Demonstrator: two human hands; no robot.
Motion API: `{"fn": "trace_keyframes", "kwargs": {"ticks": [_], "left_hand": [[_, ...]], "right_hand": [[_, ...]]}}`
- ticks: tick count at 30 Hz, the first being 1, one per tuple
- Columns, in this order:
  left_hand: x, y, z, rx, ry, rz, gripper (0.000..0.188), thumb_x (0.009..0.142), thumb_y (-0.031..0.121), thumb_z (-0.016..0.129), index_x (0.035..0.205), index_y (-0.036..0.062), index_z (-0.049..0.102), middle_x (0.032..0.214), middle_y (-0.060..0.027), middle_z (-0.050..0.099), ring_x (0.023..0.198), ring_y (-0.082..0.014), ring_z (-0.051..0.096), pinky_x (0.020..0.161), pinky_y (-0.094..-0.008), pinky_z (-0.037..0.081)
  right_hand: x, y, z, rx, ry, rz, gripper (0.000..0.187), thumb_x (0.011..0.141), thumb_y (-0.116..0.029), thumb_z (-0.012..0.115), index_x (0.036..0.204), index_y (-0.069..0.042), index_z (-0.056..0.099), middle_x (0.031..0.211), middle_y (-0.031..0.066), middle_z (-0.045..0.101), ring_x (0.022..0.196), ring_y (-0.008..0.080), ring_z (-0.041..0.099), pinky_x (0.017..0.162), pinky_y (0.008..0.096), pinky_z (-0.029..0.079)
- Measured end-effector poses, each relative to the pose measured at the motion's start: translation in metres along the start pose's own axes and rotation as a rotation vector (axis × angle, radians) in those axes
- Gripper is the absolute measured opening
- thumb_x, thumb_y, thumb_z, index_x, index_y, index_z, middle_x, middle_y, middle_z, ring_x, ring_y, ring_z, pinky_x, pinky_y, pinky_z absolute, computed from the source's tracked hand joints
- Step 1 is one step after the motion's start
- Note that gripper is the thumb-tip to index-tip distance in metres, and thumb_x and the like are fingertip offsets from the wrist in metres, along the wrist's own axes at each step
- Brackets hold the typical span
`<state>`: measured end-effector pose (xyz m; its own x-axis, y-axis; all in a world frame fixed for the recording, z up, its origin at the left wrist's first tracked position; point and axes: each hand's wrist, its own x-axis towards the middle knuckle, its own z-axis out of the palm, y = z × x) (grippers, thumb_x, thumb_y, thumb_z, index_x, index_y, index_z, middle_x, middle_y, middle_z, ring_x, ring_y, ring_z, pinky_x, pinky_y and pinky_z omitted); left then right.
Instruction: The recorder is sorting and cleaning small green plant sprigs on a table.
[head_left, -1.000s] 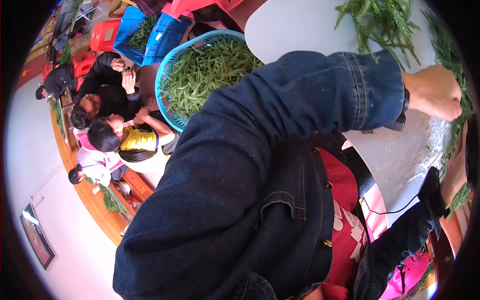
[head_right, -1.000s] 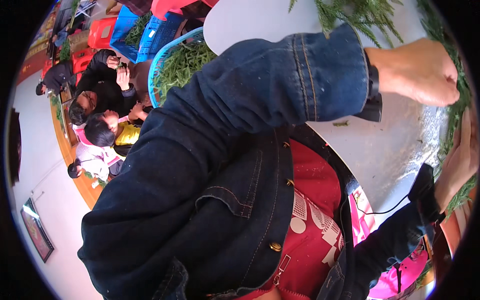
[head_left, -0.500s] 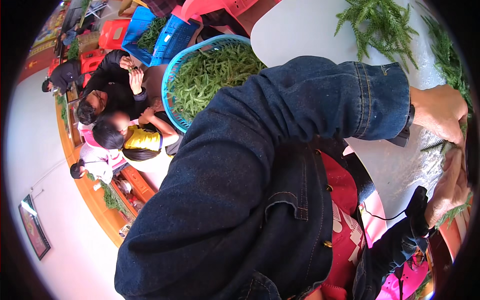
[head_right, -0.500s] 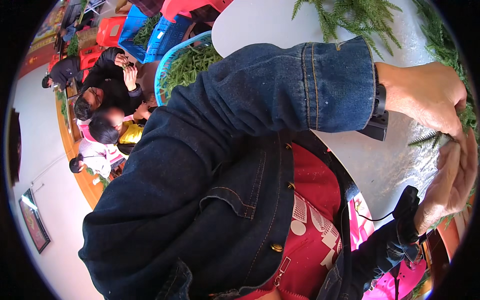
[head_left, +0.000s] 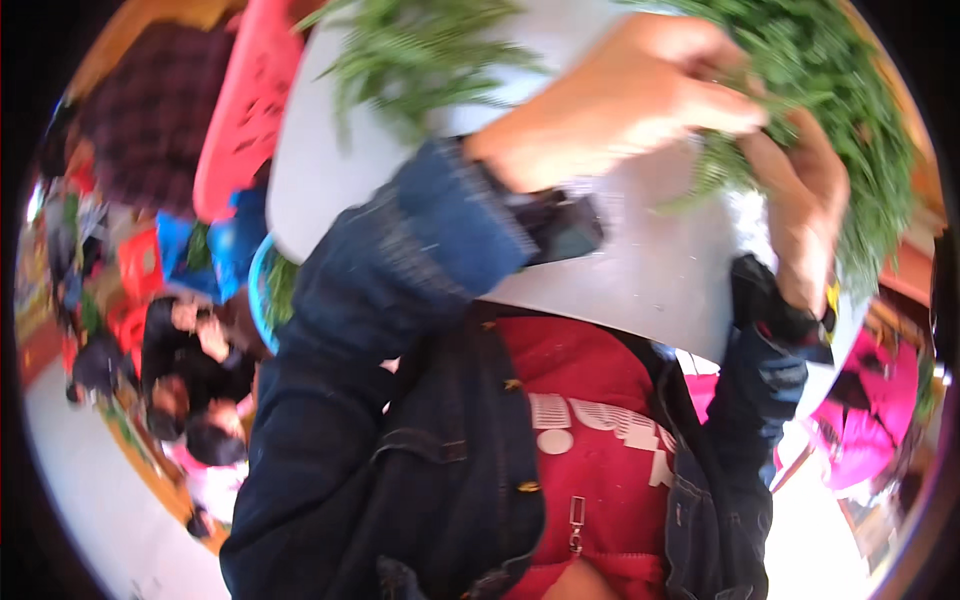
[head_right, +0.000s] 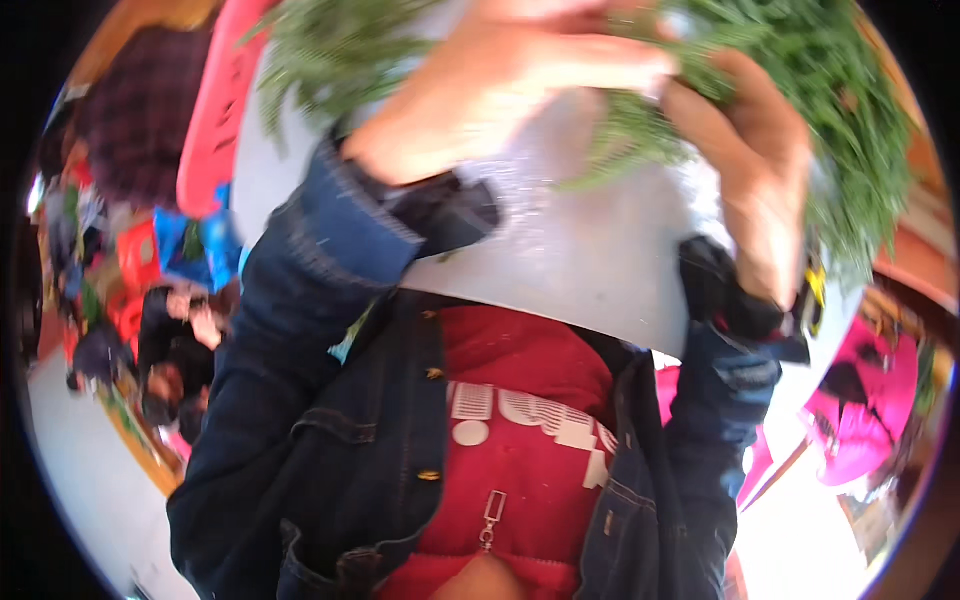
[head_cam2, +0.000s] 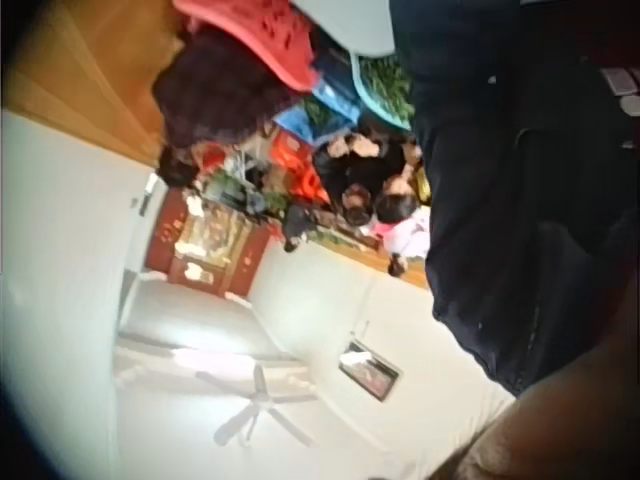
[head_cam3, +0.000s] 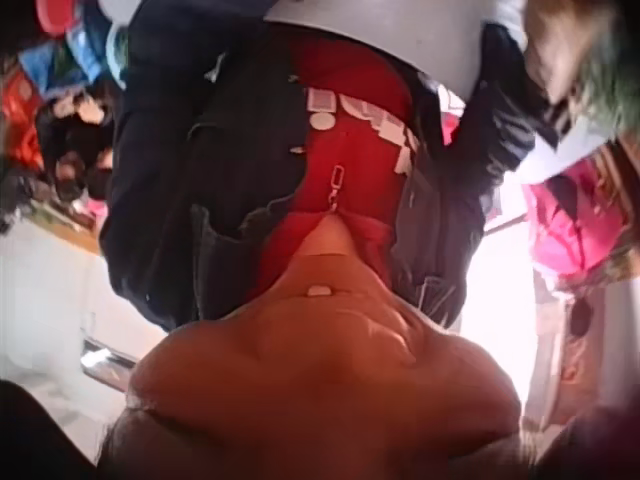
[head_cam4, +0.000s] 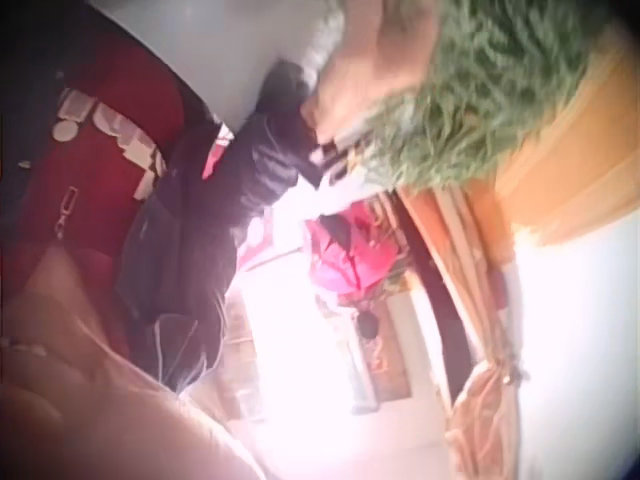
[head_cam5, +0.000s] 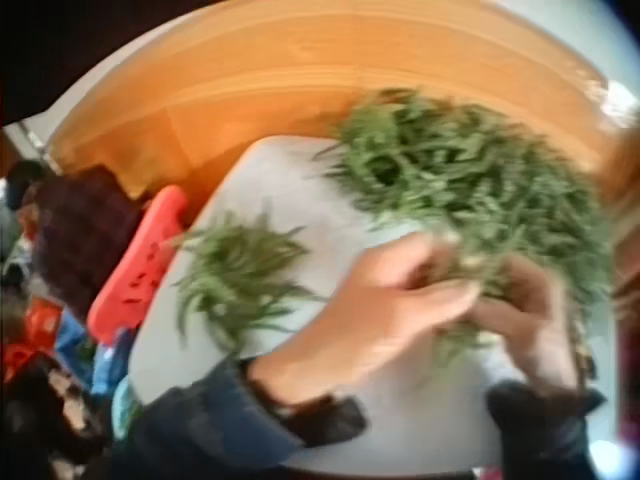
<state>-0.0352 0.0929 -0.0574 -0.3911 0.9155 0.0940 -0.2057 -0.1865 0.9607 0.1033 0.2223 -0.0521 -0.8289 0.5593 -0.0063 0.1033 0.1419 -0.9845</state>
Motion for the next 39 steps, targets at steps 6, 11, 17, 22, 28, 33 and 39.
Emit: {"fn": "trace_keyframes", "kwargs": {"ticks": [6,11,17,22,28,33,39], "left_hand": [[0.018,-0.014,-0.006,-0.281,0.024,-0.282,0.021,0.088,0.010,0.053,0.106,-0.0020,0.054,0.082,-0.0065,0.061,0.067,-0.0102,0.055,0.061,-0.0217,0.043],[0.017,-0.020,0.001,-0.422,0.019,-0.198,0.024,0.082,0.009,0.057,0.104,-0.0013,0.056,0.086,-0.0060,0.061,0.075,-0.0112,0.056,0.066,-0.0229,0.042],[0.016,-0.024,-0.010,-0.425,0.006,-0.176,0.026,0.083,0.005,0.050,0.108,-0.0017,0.054,0.091,-0.0078,0.061,0.080,-0.0138,0.057,0.072,-0.0246,0.043],[0.014,-0.019,-0.007,-0.453,0.038,-0.184,0.027,0.083,0.004,0.047,0.108,-0.0023,0.055,0.090,-0.0086,0.061,0.080,-0.0144,0.056,0.072,-0.0257,0.043],[0.013,-0.017,-0.009,-0.568,0.045,-0.212,0.024,0.087,0.005,0.047,0.108,-0.0030,0.054,0.092,-0.0090,0.061,0.079,-0.0142,0.055,0.070,-0.0257,0.043],[0.010,-0.020,-0.011,-0.437,-0.004,-0.164,0.030,0.091,0.009,0.046,0.119,-0.0036,0.047,0.103,-0.0096,0.058,0.080,-0.0115,0.054,0.071,-0.0244,0.043],[0.011,-0.012,-0.009,-0.425,-0.058,-0.219,0.028,0.089,0.010,0.052,0.113,-0.0027,0.050,0.094,-0.0089,0.060,0.076,-0.0122,0.055,0.066,-0.0246,0.042]], "right_hand": [[0.011,0.014,-0.024,0.186,-0.089,0.034,0.020,0.084,-0.003,0.056,0.104,0.002,0.057,0.090,0.0075,0.063,0.083,0.0094,0.057,0.073,0.0208,0.043],[0.014,0.019,-0.029,0.124,-0.110,-0.050,0.018,0.085,-0.005,0.055,0.101,0.002,0.057,0.087,0.0076,0.064,0.083,0.0097,0.058,0.075,0.0223,0.044],[0.011,0.031,-0.032,0.208,-0.097,-0.155,0.018,0.086,-0.006,0.054,0.102,0.001,0.058,0.084,0.0069,0.064,0.078,0.0097,0.057,0.072,0.0236,0.044],[0.011,0.041,-0.033,0.213,0.006,-0.193,0.018,0.087,-0.005,0.052,0.102,0.000,0.059,0.083,0.0076,0.064,0.075,0.0095,0.056,0.070,0.0223,0.044],[0.013,0.033,-0.038,0.326,-0.052,-0.143,0.017,0.089,-0.008,0.053,0.103,0.000,0.060,0.087,0.0066,0.065,0.074,0.0098,0.056,0.069,0.0208,0.044],[0.010,-0.003,-0.011,0.277,0.177,-0.223,0.014,0.086,-0.014,0.059,0.088,-0.001,0.060,0.069,0.0002,0.059,0.060,0.0057,0.050,0.056,0.0184,0.039],[0.002,-0.001,-0.017,0.147,-0.105,-0.120,0.014,0.085,-0.008,0.060,0.096,0.000,0.059,0.085,0.0045,0.062,0.075,0.0067,0.054,0.066,0.0204,0.043]]}}
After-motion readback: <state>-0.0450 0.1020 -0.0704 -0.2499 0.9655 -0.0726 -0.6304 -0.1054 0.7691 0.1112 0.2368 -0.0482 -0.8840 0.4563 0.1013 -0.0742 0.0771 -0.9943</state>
